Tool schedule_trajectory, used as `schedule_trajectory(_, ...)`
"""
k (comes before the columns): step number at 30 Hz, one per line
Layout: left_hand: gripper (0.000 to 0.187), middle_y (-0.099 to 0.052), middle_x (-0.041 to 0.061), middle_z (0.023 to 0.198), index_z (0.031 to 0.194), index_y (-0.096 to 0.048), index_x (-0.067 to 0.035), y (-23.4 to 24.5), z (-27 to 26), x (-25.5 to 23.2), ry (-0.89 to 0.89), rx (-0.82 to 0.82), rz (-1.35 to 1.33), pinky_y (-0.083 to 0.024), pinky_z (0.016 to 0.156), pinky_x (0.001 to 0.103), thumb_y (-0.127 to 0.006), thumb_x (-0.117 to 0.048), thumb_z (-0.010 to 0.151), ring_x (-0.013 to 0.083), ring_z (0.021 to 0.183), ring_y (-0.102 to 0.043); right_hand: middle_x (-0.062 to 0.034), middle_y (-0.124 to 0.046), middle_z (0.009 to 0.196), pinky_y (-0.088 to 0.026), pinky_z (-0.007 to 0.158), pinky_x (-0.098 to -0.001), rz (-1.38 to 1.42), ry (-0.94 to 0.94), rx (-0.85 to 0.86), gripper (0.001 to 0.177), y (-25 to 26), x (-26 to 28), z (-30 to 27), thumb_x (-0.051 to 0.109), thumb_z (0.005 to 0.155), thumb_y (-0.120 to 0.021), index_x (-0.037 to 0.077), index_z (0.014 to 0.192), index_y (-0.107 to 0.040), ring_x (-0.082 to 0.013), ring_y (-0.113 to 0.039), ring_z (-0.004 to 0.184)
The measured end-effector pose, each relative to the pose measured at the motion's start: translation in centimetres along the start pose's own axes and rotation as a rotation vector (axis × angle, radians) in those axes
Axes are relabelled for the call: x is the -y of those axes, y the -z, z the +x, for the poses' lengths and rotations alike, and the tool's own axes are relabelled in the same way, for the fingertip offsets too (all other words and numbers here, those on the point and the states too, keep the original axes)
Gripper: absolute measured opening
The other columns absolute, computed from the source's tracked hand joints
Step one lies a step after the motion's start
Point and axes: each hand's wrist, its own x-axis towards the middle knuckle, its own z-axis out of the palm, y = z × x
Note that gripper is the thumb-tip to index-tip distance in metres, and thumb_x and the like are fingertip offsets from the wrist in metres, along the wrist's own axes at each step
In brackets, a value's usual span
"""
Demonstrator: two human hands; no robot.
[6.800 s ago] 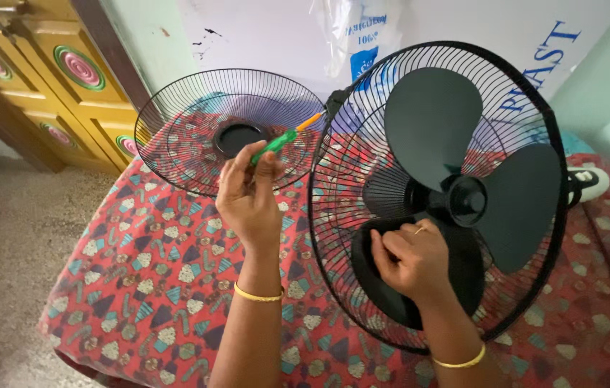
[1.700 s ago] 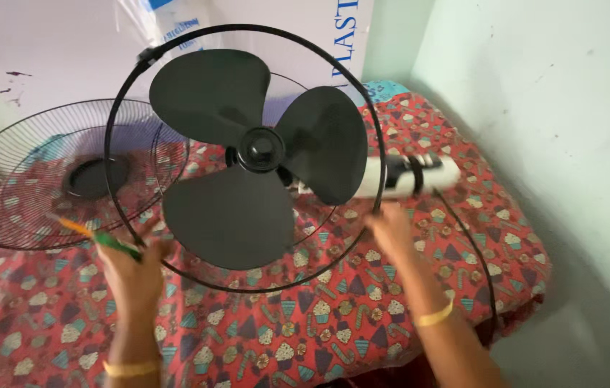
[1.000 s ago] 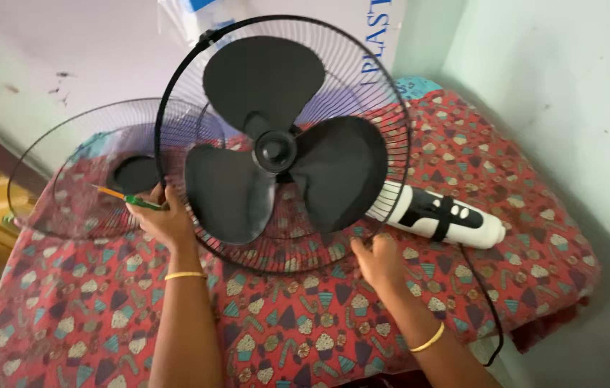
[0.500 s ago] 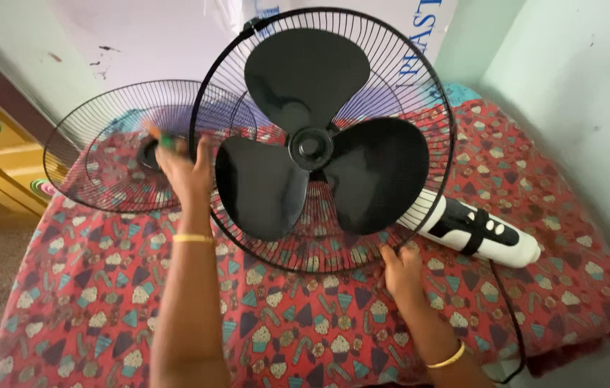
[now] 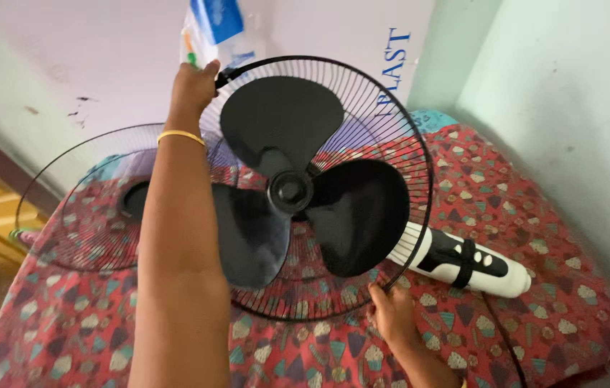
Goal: The person removes the front grill of a black electric fan using a screwdriver, then unscrews the central hub cap to detach the fan blades. The removed parts are placed on the table beside the fan.
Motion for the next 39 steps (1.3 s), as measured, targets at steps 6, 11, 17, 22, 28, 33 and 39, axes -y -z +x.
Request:
schedule_trajectory(6,0.041,-0.064,0.010,0.069,0.082,-0.070,0.001,-0.2,0.4,-3.2,0.367,0.100,-0.006,-0.048,0.055,0.036,-0.076,-0.040,0.081,0.0188,0.056,-0.061,-0.0090,-0.051,0.046,-0.044,0.038,-0.0395,0.141,0.044,0.038,0.033,-0.1,-1.1,0.8,0.022,0.093,-0.062,-0.001,0.070,-0.058,-0.0186,-0.050,0.034)
schedule_trajectory(11,0.050,-0.071,0.015,0.076,0.081,-0.070,0.003,-1.2,0.0,-2.5,0.121,-0.270,0.109,-0.057,0.064,0.039,-0.088,-0.042,0.068,0.0265,0.067,-0.071,-0.0098,-0.056,0.045,-0.043,0.039,-0.0374,0.009,-0.015,0.059,0.041,0.1,-1.1,1.0,0.024,0.094,-0.061,-0.003,0.064,-0.062,-0.0184,-0.052,0.035)
schedule_trajectory(17,0.042,-0.072,0.025,0.093,0.091,-0.068,0.007,-1.3,1.0,-1.0,-0.039,-0.199,0.287,-0.055,0.080,0.047,-0.078,-0.032,0.081,0.0387,0.087,-0.070,-0.0069,-0.062,0.046,-0.046,0.041,-0.0354,-0.034,0.011,0.010,0.039,-0.1,-0.2,0.4,0.026,0.092,-0.061,0.000,0.063,-0.064,-0.0179,-0.059,0.039)
schedule_trajectory(22,0.038,-0.071,0.022,0.097,0.107,-0.063,0.006,-3.8,3.0,-4.6,-0.356,0.068,0.231,-0.054,0.077,0.046,-0.074,-0.025,0.088,0.0357,0.089,-0.069,-0.0094,-0.066,0.048,-0.048,0.042,-0.0350,-0.130,0.052,-0.021,0.036,-0.2,0.4,0.3,0.024,0.091,-0.060,-0.001,0.067,-0.067,-0.0193,-0.065,0.042)
schedule_trajectory(28,0.027,-0.071,0.014,0.076,0.082,-0.070,0.002,-7.0,3.2,-8.5,-0.069,0.145,0.375,-0.057,0.070,0.040,-0.077,-0.024,0.082,0.0243,0.067,-0.070,-0.0123,-0.066,0.053,-0.052,0.043,-0.0374,-0.049,0.084,0.026,0.035,-0.4,0.8,0.2,0.024,0.091,-0.059,-0.003,0.070,-0.067,-0.0200,-0.066,0.045)
schedule_trajectory(33,0.025,-0.069,0.005,0.065,0.074,-0.072,-0.005,-6.2,2.3,-10.9,0.041,0.148,0.360,-0.056,0.066,0.035,-0.083,-0.028,0.077,0.0136,0.056,-0.066,-0.0103,-0.067,0.051,-0.052,0.044,-0.0361,-0.131,0.102,-0.045,0.033,-0.2,1.1,-0.1,0.026,0.090,-0.061,-0.001,0.071,-0.066,-0.0190,-0.068,0.044)
schedule_trajectory(39,0.020,-0.072,0.015,0.078,0.082,-0.072,-0.004,-5.0,2.3,-10.0,-0.063,0.218,0.468,-0.056,0.072,0.043,-0.076,-0.024,0.082,0.0229,0.069,-0.069,-0.0083,-0.066,0.048,-0.051,0.043,-0.0370,-0.177,0.128,-0.041,0.039,-0.2,0.9,0.0,0.030,0.091,-0.060,0.000,0.066,-0.066,-0.0196,-0.067,0.042)
